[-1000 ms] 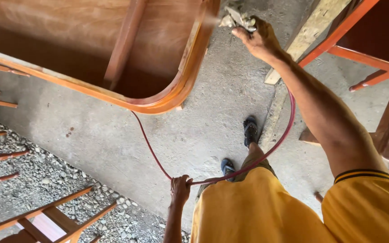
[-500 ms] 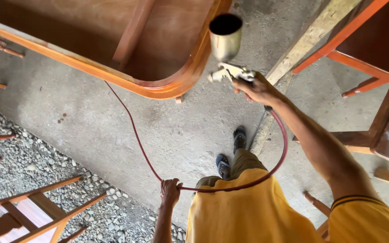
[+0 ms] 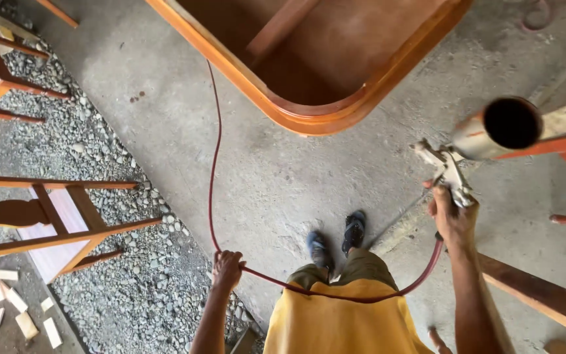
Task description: Applying a spray finish to wooden furniture components in a workshop setting.
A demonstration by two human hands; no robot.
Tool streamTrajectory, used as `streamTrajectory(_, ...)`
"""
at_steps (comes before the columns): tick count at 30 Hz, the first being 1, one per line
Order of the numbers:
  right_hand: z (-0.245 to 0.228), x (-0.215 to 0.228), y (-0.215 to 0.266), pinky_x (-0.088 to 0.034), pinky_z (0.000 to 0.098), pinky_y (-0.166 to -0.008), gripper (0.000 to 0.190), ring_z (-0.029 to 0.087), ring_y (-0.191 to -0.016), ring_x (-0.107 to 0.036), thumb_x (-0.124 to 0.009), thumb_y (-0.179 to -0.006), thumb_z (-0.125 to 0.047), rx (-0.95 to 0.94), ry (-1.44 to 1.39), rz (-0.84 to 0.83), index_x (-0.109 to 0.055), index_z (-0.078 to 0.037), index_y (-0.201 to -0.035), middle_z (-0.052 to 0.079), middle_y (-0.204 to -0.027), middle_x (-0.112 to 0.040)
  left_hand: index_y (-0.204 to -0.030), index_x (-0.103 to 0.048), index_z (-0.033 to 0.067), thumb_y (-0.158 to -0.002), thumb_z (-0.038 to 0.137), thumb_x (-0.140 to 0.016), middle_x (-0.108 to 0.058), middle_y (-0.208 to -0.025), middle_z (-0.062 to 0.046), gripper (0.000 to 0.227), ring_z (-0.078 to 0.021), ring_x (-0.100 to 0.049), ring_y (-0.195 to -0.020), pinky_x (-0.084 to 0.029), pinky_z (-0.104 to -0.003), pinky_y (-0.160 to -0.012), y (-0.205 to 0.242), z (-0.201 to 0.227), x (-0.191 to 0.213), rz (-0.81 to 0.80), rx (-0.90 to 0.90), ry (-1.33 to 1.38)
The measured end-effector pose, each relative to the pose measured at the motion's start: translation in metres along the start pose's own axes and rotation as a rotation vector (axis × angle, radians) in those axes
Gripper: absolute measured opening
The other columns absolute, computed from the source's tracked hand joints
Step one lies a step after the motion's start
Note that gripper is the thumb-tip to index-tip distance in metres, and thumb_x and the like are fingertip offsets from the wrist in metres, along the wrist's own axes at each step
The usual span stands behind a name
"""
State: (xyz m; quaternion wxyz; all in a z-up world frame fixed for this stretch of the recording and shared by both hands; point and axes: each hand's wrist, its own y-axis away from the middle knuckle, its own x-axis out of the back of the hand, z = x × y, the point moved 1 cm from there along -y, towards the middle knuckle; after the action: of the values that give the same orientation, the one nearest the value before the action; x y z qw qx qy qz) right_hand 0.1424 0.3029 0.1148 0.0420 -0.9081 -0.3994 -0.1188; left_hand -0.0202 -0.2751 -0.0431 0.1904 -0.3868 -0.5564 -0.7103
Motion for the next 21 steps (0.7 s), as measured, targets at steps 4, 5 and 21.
streamTrajectory(4, -0.039, -0.034, 0.009, -0.040, 0.0249, -0.043, 0.026, 0.007, -0.050, -0.052, -0.058, -0.109, -0.026, 0.006, -0.124, 0.087, -0.066, -0.004, -0.120, 0.002, -0.081, -0.067, -0.107, -0.070, 0.0189, -0.099, 0.037, -0.061, -0.072, -0.099, 0.002, 0.022, -0.0175, -0.059, -0.110, -0.036, -0.041, -0.111, 0.005, -0.043, 0.018, 0.010, 0.076, -0.030)
streamTrajectory(5, -0.051, -0.046, 0.012, -0.039, 0.0245, -0.043, 0.025, 0.006, -0.050, -0.050, -0.059, -0.108, -0.023, -0.019, -0.174, 0.129, -0.063, -0.004, -0.124, 0.003, -0.090, -0.069, -0.107, -0.070, 0.0183, -0.097, 0.037, -0.063, -0.072, -0.100, 0.001, 0.023, -0.0181, -0.059, -0.112, -0.037, -0.041, -0.108, 0.004, -0.056, 0.023, 0.067, 0.067, -0.025)
streamTrajectory(21, -0.146, -0.304, 0.075, -0.039, 0.0267, -0.047, 0.030, 0.010, -0.055, -0.051, -0.063, -0.119, -0.028, 0.030, -0.231, 0.521, -0.057, -0.003, -0.133, 0.007, -0.106, -0.069, -0.117, -0.065, 0.0196, -0.105, 0.036, -0.051, -0.071, -0.103, -0.002, 0.025, -0.0224, -0.065, -0.096, -0.058, -0.040, -0.078, -0.062, -0.382, 0.094, 0.100, 0.134, 0.078)
